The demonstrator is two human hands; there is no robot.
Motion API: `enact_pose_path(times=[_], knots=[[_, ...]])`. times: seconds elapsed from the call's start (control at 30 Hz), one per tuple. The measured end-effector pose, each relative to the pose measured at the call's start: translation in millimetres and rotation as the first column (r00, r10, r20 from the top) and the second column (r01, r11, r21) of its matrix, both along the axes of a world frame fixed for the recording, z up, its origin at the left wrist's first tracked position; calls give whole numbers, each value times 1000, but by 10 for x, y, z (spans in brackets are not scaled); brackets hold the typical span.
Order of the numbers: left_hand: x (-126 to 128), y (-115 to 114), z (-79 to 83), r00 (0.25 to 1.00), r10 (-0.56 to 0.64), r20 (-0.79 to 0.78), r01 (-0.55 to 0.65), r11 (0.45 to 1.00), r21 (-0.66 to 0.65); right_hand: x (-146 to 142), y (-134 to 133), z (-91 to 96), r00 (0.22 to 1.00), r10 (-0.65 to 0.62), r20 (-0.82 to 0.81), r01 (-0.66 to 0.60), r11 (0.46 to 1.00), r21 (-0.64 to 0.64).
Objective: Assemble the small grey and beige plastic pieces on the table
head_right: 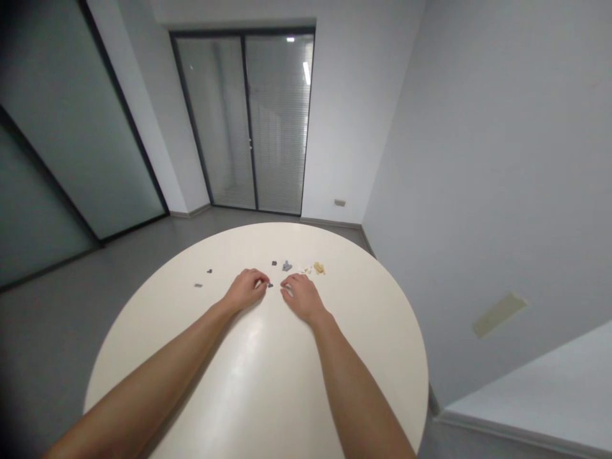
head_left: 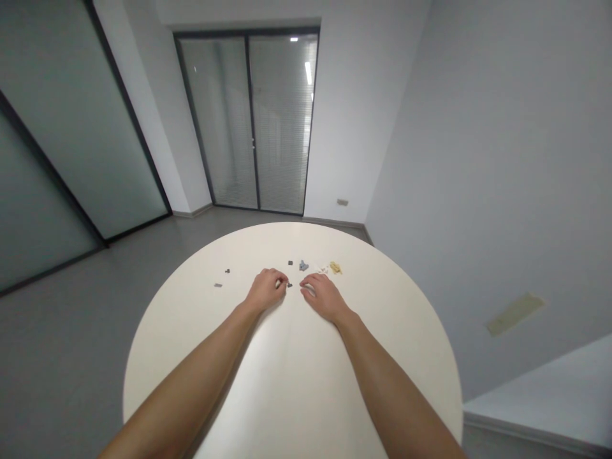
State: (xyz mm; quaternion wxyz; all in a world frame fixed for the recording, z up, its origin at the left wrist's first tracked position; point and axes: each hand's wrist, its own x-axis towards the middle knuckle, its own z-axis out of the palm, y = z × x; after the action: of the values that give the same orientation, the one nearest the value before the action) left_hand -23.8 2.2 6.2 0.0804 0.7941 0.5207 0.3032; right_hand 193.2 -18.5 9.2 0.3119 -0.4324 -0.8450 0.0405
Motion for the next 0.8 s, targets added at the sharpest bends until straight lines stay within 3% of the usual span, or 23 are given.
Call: enact_pose_path(times=[0.57,0.8], knots=[[184,-96,42,984,-169,-64,171,985,32,-8,1,9,1000,11,-16,-12,1000,-13],[192,-115,49,983,-174,-54,176,983,43,-35,3,31,999,-8,-31,6,998,-64]])
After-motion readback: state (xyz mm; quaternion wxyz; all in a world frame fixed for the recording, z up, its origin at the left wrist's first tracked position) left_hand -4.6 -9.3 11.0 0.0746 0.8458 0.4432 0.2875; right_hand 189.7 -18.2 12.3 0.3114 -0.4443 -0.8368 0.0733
